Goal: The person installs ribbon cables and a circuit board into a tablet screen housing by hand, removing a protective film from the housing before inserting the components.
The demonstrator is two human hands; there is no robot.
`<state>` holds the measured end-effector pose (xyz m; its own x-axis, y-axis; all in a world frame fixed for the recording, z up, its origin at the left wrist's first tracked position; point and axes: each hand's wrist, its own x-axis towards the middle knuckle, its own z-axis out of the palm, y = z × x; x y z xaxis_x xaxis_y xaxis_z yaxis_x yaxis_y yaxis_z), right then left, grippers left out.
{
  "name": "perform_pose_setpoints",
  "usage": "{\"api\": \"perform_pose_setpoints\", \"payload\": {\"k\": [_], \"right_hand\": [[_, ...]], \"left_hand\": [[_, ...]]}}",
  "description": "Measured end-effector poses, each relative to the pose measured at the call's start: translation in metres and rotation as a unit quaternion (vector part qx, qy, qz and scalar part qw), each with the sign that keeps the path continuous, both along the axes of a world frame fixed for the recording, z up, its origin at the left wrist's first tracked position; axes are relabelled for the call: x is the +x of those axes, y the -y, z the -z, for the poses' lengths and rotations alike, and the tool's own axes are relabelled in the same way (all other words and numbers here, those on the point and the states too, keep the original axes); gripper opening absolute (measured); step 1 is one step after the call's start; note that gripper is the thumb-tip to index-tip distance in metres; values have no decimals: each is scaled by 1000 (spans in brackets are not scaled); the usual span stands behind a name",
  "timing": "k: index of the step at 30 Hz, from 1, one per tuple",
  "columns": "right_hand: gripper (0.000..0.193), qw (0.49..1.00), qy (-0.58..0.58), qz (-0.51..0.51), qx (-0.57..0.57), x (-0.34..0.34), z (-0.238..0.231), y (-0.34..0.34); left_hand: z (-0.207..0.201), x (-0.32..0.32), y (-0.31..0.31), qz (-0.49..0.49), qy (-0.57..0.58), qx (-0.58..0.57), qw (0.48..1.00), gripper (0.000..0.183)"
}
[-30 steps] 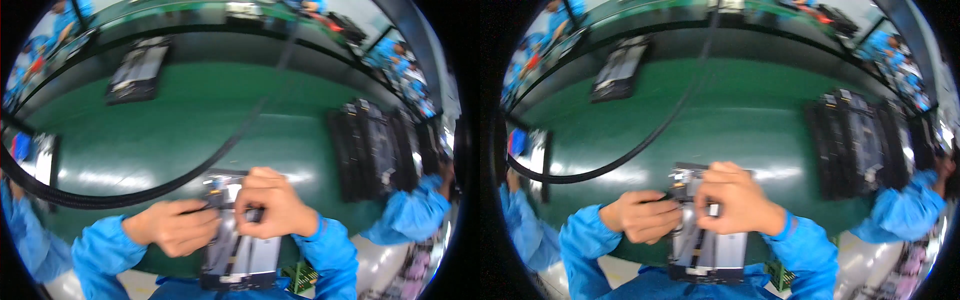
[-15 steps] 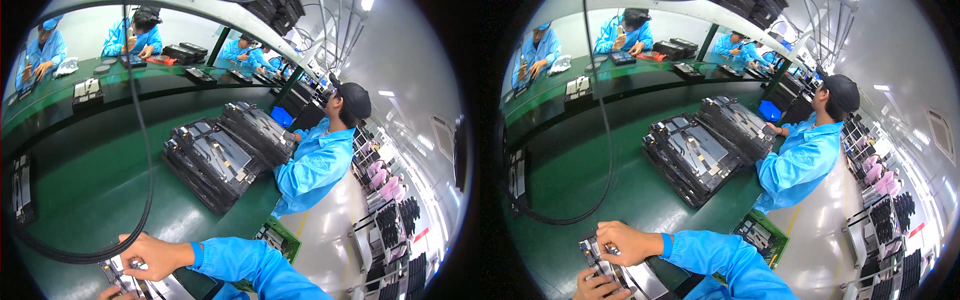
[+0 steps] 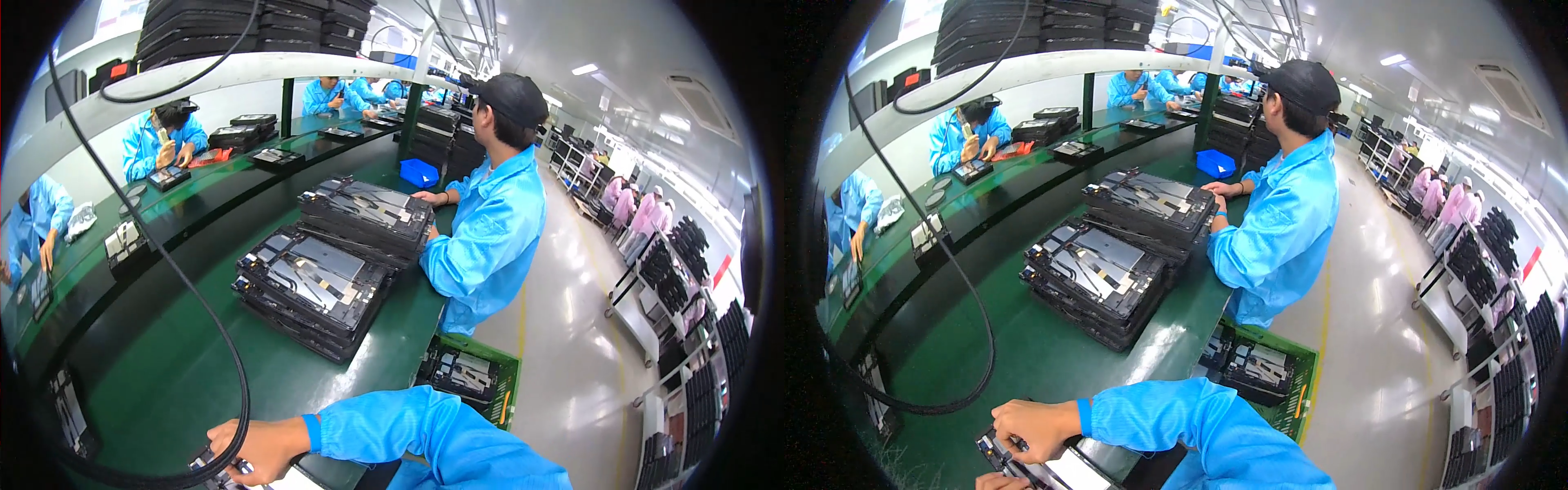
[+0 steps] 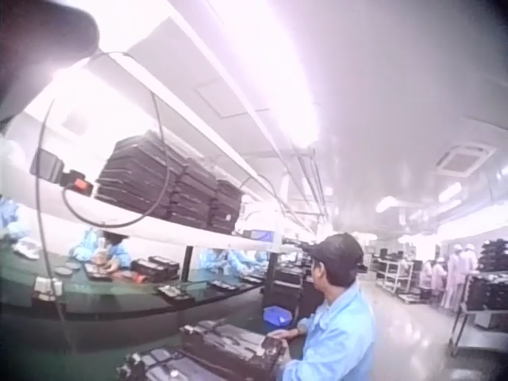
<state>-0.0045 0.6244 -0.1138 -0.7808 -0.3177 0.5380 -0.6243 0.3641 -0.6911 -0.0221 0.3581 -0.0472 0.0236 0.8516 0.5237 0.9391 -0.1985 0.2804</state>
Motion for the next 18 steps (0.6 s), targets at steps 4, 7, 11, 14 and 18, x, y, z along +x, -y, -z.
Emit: {"api": "perform_pose_setpoints", "payload": {"k": [4, 7, 11, 14, 18], "right_hand": [[13, 1000, 7, -19, 3, -2, 0, 3], [13, 1000, -10, 12, 13, -1, 5, 5], [12, 999, 20, 2, 34, -1, 5, 2], [17, 999, -26, -8, 23, 7, -4, -1], [17, 999, -3, -20, 29, 15, -20, -5]], "left_hand": [[8, -4, -5, -132, -40, 42, 990, 17], [5, 6, -15, -227, 8, 17, 974, 19], [5, 13, -14, -267, 23, 8, 963, 21], [4, 15, -13, -276, 9, -2, 961, 21], [20, 12, 1, -294, 14, -34, 955, 19]]}}
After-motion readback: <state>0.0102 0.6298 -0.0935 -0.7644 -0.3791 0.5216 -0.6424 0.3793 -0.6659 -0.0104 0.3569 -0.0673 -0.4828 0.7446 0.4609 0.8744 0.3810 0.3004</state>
